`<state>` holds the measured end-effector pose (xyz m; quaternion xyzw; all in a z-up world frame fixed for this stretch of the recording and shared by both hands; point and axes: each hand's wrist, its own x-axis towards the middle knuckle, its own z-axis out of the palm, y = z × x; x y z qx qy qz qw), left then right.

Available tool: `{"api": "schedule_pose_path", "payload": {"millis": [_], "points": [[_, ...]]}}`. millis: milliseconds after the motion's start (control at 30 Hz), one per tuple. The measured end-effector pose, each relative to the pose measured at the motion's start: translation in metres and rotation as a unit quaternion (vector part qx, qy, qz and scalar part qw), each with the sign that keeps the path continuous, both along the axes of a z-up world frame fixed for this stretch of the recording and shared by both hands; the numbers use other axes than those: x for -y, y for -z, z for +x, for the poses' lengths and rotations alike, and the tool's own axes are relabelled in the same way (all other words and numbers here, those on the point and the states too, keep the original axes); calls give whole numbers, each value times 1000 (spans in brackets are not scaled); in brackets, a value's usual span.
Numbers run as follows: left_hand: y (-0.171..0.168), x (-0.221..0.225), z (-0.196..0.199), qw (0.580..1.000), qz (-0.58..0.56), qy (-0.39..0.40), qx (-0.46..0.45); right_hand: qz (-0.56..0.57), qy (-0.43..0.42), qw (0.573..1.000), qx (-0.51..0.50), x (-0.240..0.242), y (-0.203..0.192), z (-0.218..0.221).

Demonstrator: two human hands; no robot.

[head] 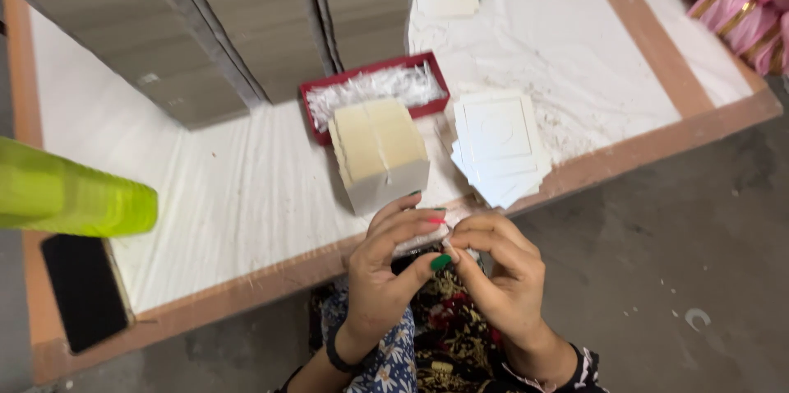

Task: The person is sorting and organizing small square pieces of paper at a workstation.

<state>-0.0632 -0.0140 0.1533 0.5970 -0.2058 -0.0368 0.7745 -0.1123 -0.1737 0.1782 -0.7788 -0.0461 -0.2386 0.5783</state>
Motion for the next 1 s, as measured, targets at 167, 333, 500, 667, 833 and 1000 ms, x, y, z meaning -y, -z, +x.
{"api": "schedule_pose_path", "payload": {"millis": [167, 333, 500, 667, 833, 1000], "points": [[-34, -8, 18, 992, 83, -22, 90, -20, -15, 1000, 15, -3, -24, 14], [-47, -24, 37, 990, 99, 0, 98, -43, -19, 999, 16, -14, -38, 32], [-47, -46, 57, 989, 106, -14, 106, -64, -36, 997, 22, -36, -43, 59], [-36, -70, 76, 942, 189, -126, 247, -78, -62, 994, 53, -58, -39, 89], [-5, -95, 94, 817, 266, -232, 456, -58, -128, 985, 99, -69, -22, 106], [24, -89, 112, 744, 168, -326, 559, -63, -137, 976, 158, -64, 20, 119]]}}
